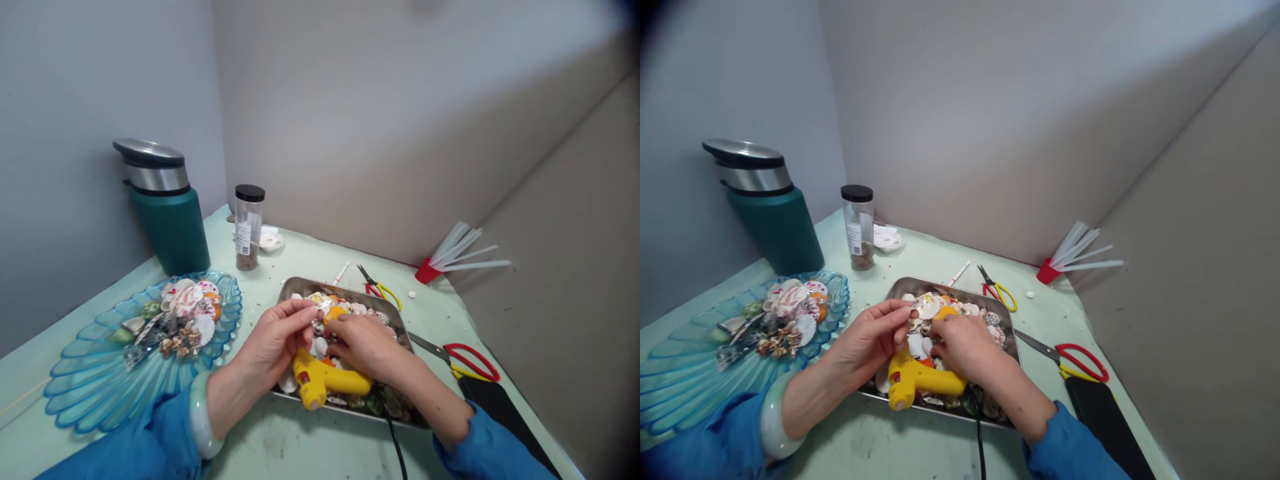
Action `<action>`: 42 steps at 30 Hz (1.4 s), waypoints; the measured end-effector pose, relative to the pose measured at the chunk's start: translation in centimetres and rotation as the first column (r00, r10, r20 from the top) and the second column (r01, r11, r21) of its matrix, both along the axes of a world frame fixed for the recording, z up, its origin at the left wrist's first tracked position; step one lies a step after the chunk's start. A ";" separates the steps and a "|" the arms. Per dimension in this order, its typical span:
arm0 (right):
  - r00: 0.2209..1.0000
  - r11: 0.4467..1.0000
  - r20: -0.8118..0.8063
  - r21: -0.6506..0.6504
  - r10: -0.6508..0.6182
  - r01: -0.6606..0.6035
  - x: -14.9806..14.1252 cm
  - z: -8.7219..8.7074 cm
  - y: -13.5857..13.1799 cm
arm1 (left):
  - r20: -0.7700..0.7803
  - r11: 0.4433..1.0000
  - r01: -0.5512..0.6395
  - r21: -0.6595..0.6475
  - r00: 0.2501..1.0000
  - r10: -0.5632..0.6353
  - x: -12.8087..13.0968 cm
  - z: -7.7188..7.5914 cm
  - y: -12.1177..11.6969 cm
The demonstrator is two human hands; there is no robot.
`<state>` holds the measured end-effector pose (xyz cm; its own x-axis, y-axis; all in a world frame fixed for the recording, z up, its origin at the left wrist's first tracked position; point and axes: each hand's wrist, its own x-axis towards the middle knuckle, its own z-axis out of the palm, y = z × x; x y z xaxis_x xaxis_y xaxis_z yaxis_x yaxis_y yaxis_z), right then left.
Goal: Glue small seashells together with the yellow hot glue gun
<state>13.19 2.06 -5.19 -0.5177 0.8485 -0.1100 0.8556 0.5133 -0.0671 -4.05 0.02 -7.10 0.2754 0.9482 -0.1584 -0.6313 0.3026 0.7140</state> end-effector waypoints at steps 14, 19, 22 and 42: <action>0.986 1.000 -0.164 -0.016 0.001 -0.004 -0.8 0.0 0.9 | 0.117 0.996 -0.080 0.045 0.990 0.074 -0.3 0.0 -0.1; 0.899 0.999 -0.434 -0.038 -0.051 0.039 1.3 2.0 0.0 | 0.116 0.996 -0.093 0.015 0.989 0.090 -0.2 0.1 0.0; 0.802 0.997 -0.594 -0.068 -0.060 0.025 2.0 3.0 -1.3 | 0.025 0.997 -0.082 0.016 0.996 0.081 0.1 0.1 -0.2; 0.407 0.950 -0.883 -0.297 -0.235 -0.097 1.7 2.0 -2.3 | -0.233 0.998 -0.002 0.062 0.972 0.016 0.6 0.1 -1.0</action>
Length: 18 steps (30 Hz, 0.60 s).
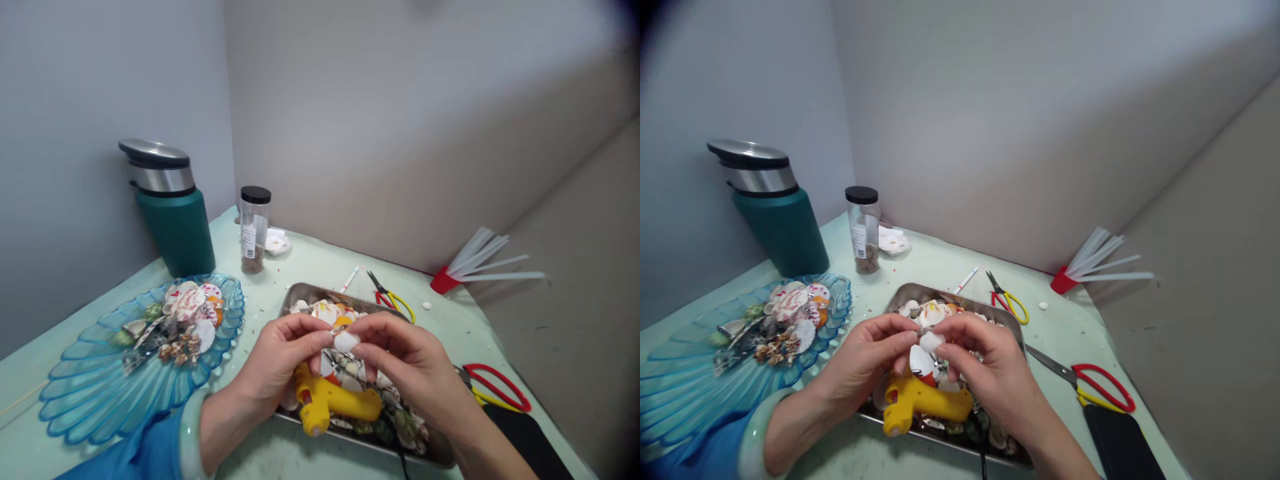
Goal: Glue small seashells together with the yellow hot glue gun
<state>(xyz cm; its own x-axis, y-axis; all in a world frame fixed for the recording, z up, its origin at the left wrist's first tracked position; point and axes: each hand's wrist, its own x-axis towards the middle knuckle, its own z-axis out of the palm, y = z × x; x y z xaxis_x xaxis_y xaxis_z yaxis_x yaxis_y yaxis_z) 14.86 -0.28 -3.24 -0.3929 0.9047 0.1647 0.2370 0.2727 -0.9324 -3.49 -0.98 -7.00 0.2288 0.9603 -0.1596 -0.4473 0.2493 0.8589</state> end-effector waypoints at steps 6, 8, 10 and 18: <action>1.000 1.000 -0.015 -0.009 -0.008 0.008 0.1 0.0 -0.1 | -0.011 1.000 0.002 0.000 1.000 -0.002 -0.1 -0.2 0.0; 1.000 1.000 -0.013 -0.007 -0.011 0.011 0.0 0.0 -0.1 | -0.015 1.000 0.004 0.005 1.000 -0.004 -0.1 -0.2 0.1; 1.000 1.000 -0.006 0.003 -0.020 0.020 0.0 0.1 -0.1 | -0.024 1.000 0.008 0.009 1.000 -0.008 -0.1 -0.3 0.1; 1.000 0.999 0.010 0.036 -0.030 0.029 -0.1 0.3 0.0 | -0.059 1.000 0.018 0.001 0.998 -0.018 -0.1 -0.3 0.1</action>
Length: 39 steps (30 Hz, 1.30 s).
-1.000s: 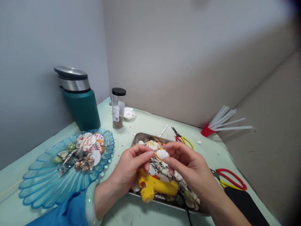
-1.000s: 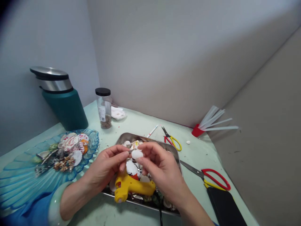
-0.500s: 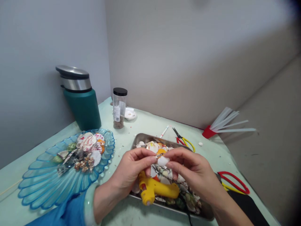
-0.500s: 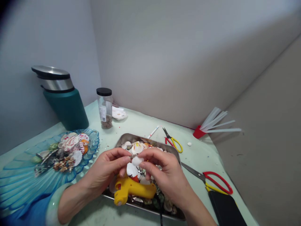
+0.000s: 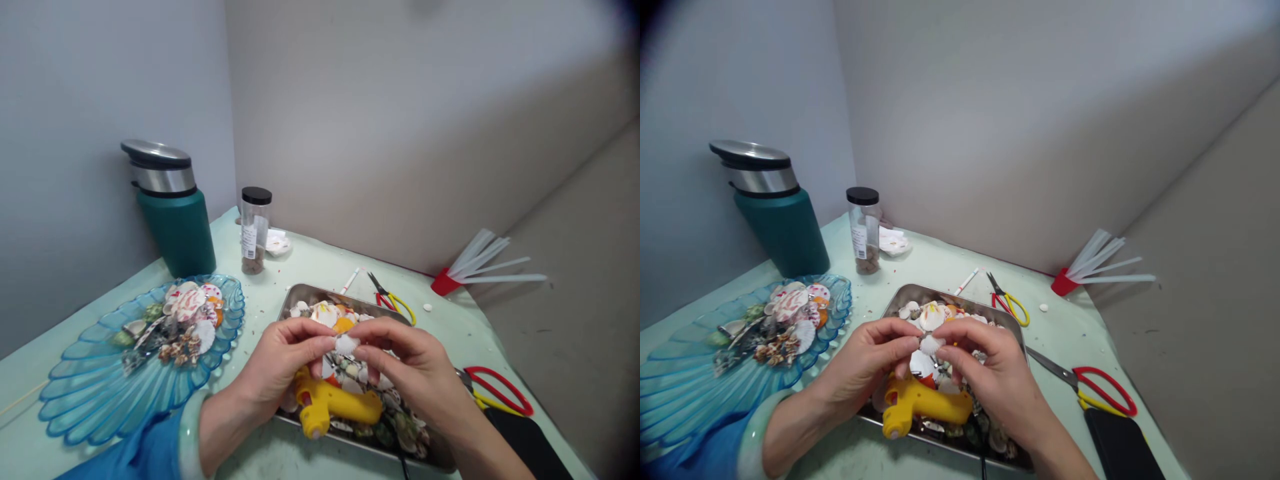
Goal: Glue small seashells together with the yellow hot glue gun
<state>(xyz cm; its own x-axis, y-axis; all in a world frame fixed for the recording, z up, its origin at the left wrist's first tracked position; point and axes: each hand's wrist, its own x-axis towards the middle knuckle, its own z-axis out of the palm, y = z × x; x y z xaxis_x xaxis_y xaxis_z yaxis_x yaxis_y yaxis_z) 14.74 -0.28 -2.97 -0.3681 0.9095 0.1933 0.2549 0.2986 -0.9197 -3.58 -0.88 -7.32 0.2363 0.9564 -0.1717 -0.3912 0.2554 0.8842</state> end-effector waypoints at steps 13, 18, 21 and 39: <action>0.999 0.999 0.052 0.045 -0.002 0.000 0.3 -0.1 -0.2 | -0.047 1.000 0.008 0.015 0.999 -0.007 0.0 0.3 -0.1; 1.000 1.000 0.022 -0.004 -0.006 0.006 0.3 -0.4 -0.3 | -0.058 1.000 -0.005 0.023 0.998 0.006 0.1 0.4 -0.1; 1.000 1.000 0.007 -0.022 -0.013 0.014 0.4 -0.6 -0.3 | -0.078 1.000 -0.013 0.025 0.997 0.015 0.1 0.6 -0.2; 0.996 1.000 0.084 0.014 -0.005 0.004 0.3 -0.4 -0.2 | -0.100 0.998 0.003 0.059 0.995 0.003 0.1 1.1 -0.4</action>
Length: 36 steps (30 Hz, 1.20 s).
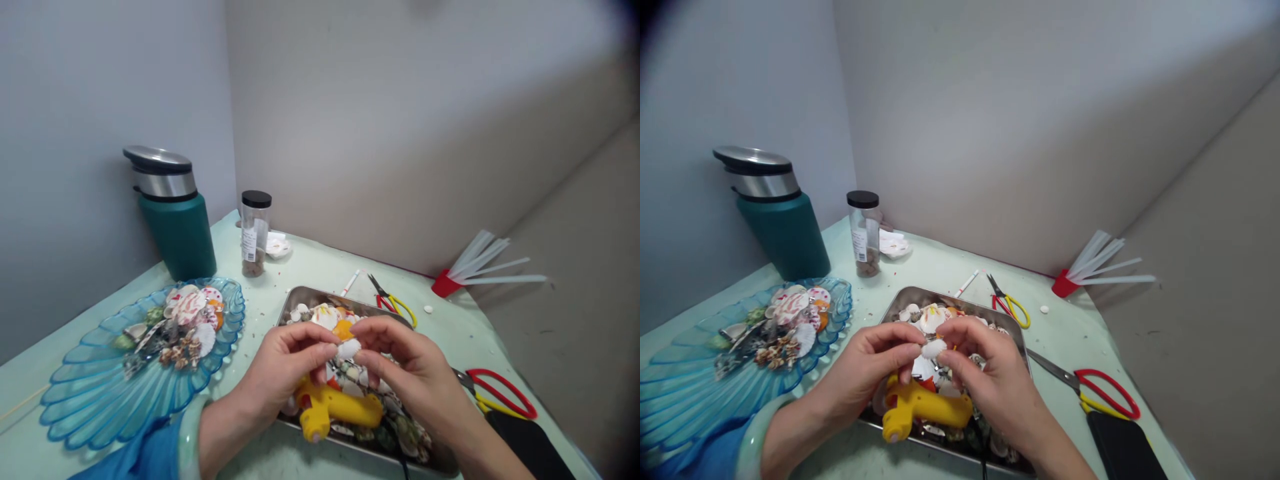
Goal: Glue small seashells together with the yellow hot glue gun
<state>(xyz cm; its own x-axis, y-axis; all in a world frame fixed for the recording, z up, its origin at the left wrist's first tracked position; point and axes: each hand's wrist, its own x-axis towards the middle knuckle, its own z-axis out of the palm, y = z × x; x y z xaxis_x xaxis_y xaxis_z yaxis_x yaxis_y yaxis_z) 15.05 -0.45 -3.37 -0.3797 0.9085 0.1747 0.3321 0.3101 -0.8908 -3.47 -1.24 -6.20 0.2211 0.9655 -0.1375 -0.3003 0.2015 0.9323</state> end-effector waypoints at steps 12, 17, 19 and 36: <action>0.994 0.944 0.102 0.329 -0.030 -0.005 -0.2 -0.4 -0.1 | 0.034 0.998 0.054 0.033 0.998 -0.055 0.1 -0.2 0.0; 0.991 0.870 0.132 0.484 0.036 -0.096 -0.4 -0.7 0.1 | 0.035 0.996 0.050 0.076 0.998 -0.052 0.1 -0.4 0.0; 0.987 0.841 0.147 0.523 0.068 -0.136 -0.4 -0.9 0.2 | 0.035 0.995 0.052 0.090 0.998 -0.055 0.0 -0.3 0.0; 0.993 0.936 0.121 0.347 0.016 -0.058 -0.5 -0.3 -0.2 | 0.068 0.987 0.045 0.153 0.996 -0.056 0.2 -0.2 -0.2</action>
<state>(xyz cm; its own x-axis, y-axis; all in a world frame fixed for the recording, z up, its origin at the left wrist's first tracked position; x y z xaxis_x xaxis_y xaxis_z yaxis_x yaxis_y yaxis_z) 14.59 -0.70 -3.69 -0.4481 0.7827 0.4320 0.4078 0.6090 -0.6803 -3.28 -1.39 -6.39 0.2742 0.9613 0.0270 -0.3610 0.0769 0.9294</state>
